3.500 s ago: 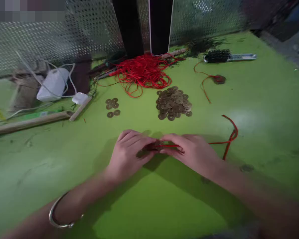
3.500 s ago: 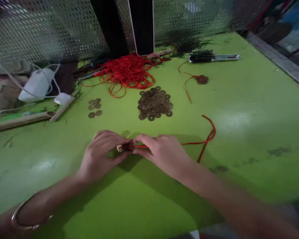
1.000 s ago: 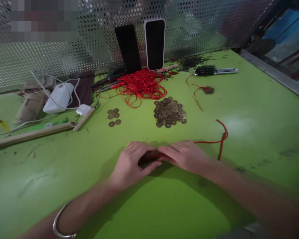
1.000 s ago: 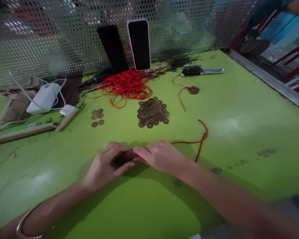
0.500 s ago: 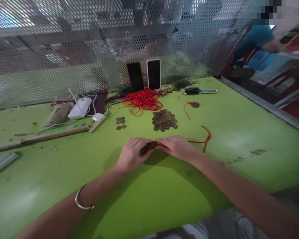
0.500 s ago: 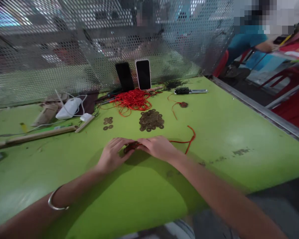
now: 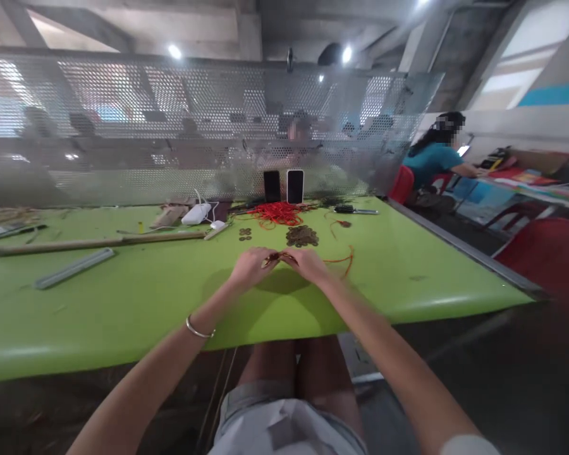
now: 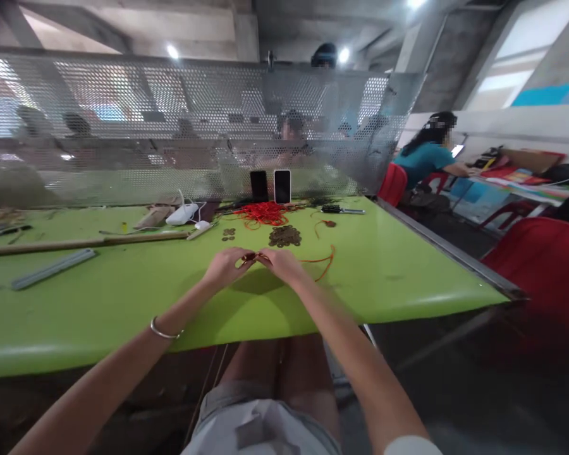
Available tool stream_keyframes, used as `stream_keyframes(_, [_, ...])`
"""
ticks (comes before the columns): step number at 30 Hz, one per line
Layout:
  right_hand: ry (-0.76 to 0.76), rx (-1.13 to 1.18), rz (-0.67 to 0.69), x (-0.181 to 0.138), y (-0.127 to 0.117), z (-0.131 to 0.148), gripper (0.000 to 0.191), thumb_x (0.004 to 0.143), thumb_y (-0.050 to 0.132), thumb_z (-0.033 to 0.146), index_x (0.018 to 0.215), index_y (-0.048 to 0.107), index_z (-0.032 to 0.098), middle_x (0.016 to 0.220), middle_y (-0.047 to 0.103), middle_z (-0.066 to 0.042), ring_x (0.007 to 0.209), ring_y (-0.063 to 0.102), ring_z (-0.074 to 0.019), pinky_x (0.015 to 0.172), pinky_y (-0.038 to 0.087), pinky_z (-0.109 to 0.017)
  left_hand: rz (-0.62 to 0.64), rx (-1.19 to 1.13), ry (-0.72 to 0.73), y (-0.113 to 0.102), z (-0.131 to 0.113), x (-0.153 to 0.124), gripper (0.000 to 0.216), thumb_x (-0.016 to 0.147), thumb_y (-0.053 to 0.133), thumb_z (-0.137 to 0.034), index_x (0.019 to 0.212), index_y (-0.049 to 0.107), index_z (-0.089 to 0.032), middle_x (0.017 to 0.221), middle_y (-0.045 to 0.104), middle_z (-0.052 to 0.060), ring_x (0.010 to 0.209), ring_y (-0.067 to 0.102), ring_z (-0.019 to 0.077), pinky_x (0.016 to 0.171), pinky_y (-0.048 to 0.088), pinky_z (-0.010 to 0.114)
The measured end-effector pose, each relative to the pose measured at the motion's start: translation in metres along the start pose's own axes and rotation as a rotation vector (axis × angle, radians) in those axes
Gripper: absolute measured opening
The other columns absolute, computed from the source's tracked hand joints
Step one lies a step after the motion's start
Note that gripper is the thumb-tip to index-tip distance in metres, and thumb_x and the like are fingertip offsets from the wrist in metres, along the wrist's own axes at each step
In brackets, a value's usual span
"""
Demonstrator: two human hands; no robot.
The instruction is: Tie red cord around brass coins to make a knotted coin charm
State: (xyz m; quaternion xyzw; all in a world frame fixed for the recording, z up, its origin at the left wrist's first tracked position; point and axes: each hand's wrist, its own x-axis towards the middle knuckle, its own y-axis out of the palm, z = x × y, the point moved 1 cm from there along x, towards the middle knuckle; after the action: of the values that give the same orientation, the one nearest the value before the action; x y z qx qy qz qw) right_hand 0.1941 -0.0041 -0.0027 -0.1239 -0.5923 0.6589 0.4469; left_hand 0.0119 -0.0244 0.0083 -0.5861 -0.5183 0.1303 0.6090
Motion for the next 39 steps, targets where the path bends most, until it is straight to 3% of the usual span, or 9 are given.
stream_keyframes(4, [0.011, 0.003, -0.038, -0.015, 0.001, 0.017, 0.036, 0.095, 0.041, 0.040, 0.116, 0.055, 0.014, 0.100, 0.066, -0.007, 0.085, 0.064, -0.0163, 0.079, 0.050, -0.036, -0.057, 0.025, -0.038, -0.011, -0.017, -0.021, 0.027, 0.087, 0.051, -0.035, 0.102, 0.065, -0.018, 0.092, 0.069, 0.008, 0.084, 0.063, 0.0204, 0.076, 0.047, 0.030])
stream_keyframes(8, [0.003, -0.024, -0.089, -0.021, 0.000, 0.025, 0.029, 0.093, 0.047, 0.035, 0.111, 0.057, 0.015, 0.100, 0.063, -0.006, 0.083, 0.062, -0.0155, 0.075, 0.052, -0.035, -0.098, 0.039, -0.022, -0.017, -0.022, -0.033, 0.024, 0.085, 0.056, -0.030, 0.104, 0.064, -0.018, 0.092, 0.070, 0.006, 0.080, 0.065, 0.0186, 0.071, 0.049, 0.026])
stream_keyframes(17, [0.056, 0.042, -0.133, -0.025, 0.013, 0.000, 0.028, 0.092, 0.050, 0.033, 0.114, 0.054, 0.016, 0.112, 0.058, -0.008, 0.095, 0.059, -0.0185, 0.082, 0.050, -0.039, -0.072, 0.041, -0.118, 0.002, -0.011, -0.047, 0.029, 0.083, 0.058, -0.029, 0.111, 0.061, -0.021, 0.105, 0.068, 0.005, 0.092, 0.063, 0.0202, 0.079, 0.048, 0.027])
stream_keyframes(29, [-0.017, 0.056, -0.211, -0.024, 0.012, -0.002, 0.031, 0.092, 0.050, 0.037, 0.112, 0.055, 0.014, 0.095, 0.062, -0.005, 0.077, 0.061, -0.0144, 0.070, 0.053, -0.033, -0.104, 0.109, -0.055, 0.002, -0.009, -0.042, 0.027, 0.081, 0.057, -0.019, 0.108, 0.062, -0.022, 0.103, 0.068, 0.003, 0.091, 0.063, 0.0194, 0.077, 0.048, 0.027])
stream_keyframes(39, [-0.120, 0.115, -0.243, -0.026, 0.012, 0.012, 0.031, 0.093, 0.048, 0.038, 0.111, 0.056, 0.014, 0.086, 0.064, -0.003, 0.069, 0.062, -0.0123, 0.067, 0.053, -0.031, -0.178, 0.133, 0.007, -0.002, -0.008, -0.045, 0.026, 0.081, 0.060, -0.036, 0.103, 0.063, -0.021, 0.096, 0.069, 0.004, 0.087, 0.064, 0.0196, 0.075, 0.047, 0.027])
